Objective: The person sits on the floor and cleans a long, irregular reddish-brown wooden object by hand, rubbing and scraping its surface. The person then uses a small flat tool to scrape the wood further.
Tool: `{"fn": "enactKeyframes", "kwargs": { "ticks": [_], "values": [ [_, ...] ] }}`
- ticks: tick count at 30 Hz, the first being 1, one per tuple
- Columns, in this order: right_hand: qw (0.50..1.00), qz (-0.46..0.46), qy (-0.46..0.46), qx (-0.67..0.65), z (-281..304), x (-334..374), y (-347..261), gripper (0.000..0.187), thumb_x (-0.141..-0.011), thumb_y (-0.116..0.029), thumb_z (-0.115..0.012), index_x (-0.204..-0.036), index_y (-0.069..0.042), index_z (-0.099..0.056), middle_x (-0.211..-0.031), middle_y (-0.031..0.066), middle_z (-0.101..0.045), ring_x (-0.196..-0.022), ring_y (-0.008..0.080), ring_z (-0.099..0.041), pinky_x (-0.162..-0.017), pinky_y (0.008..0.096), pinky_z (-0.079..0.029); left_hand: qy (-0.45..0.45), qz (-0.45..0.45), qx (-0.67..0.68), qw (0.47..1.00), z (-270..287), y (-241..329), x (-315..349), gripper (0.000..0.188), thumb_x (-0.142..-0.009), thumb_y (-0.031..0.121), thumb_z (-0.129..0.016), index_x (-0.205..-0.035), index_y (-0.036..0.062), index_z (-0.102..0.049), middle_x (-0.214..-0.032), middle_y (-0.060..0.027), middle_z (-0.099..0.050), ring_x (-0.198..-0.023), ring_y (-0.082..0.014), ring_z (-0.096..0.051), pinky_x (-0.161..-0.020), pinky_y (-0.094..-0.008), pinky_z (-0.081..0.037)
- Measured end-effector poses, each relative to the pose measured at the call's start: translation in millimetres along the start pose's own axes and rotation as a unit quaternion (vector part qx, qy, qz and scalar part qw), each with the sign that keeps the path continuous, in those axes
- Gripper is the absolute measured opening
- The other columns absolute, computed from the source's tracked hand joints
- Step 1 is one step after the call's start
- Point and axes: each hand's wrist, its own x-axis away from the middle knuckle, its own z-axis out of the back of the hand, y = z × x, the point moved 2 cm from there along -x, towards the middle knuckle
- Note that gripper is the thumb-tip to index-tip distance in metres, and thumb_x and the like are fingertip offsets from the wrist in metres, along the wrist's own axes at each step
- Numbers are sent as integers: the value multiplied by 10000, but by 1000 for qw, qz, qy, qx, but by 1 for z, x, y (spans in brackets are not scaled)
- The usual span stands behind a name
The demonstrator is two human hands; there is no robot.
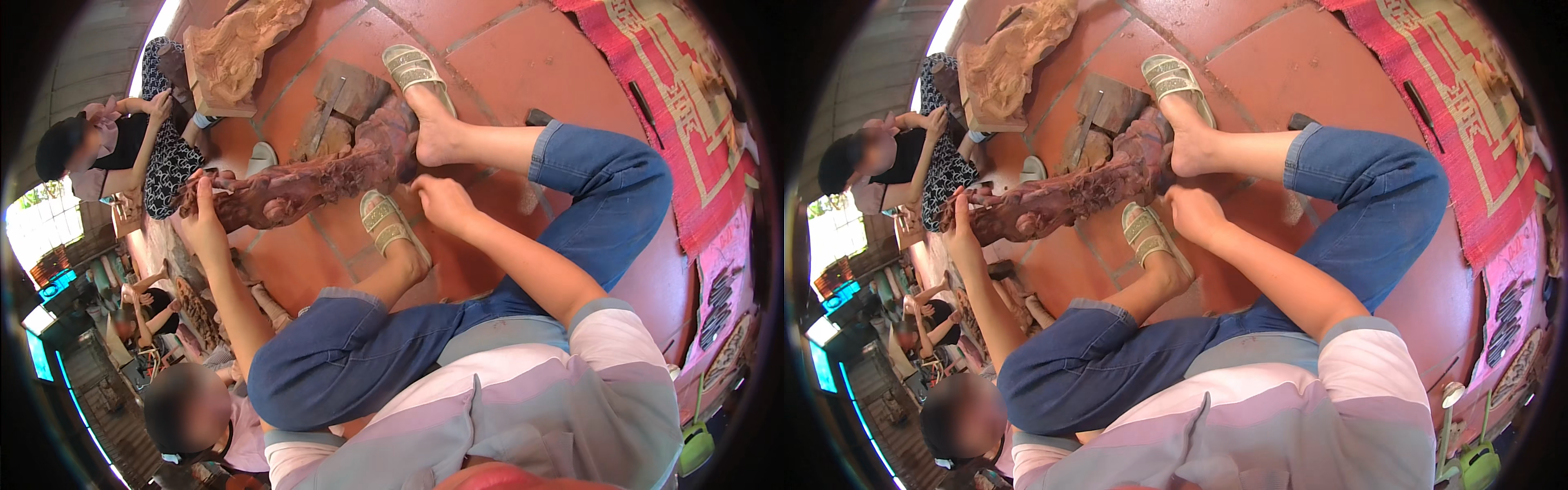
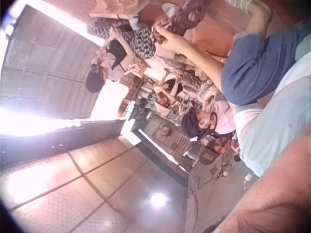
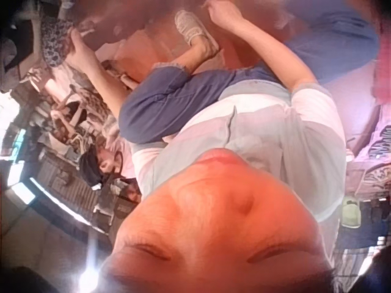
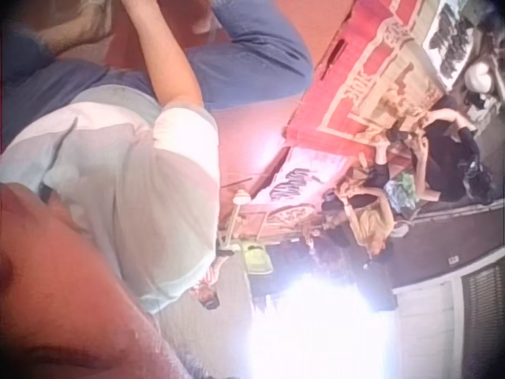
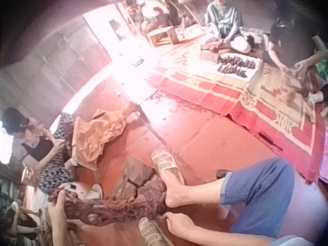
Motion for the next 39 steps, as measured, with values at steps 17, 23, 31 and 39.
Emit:
{"fn": "enactKeyframes", "kwargs": {
  "ticks": [17,23,31,39],
  "values": [
    [990,-28,37,-132,18,-22,-23,259,-839,-71,-499,-1034,-100,-666,-807,171,-650,-746,321,-626,-673,397,-497,1,-26,-31,999,1,-4,-2,305,-922,216,-553,-1115,-20,-556,-915,-72,-642,-792,-110,-603,-697,-232,-480],
    [996,74,-9,39,-9,-17,9,285,-833,-65,-476,-1030,-122,-674,-794,153,-651,-786,302,-627,-677,407,-496,17,-28,-60,998,2,5,-1,329,-913,242,-566,-1108,-23,-570,-912,-70,-642,-799,-107,-596,-720,-236,-473],
    [996,43,49,-62,8,-27,-17,221,-841,-99,-542,-1022,-101,-670,-873,153,-658,-819,308,-640,-713,390,-507,30,-11,-59,998,5,-9,-3,344,-887,270,-596,-1078,-16,-606,-841,-50,-642,-780,-102,-583,-709,-243,-464],
    [996,63,56,-9,-2,-40,-12,214,-856,-133,-542,-1026,-115,-671,-880,170,-649,-800,329,-631,-693,412,-497,41,-15,-79,996,9,-13,-4,355,-863,295,-613,-1057,-2,-625,-790,-51,-635,-735,-122,-589,-682,-256,-458]
  ]
}}
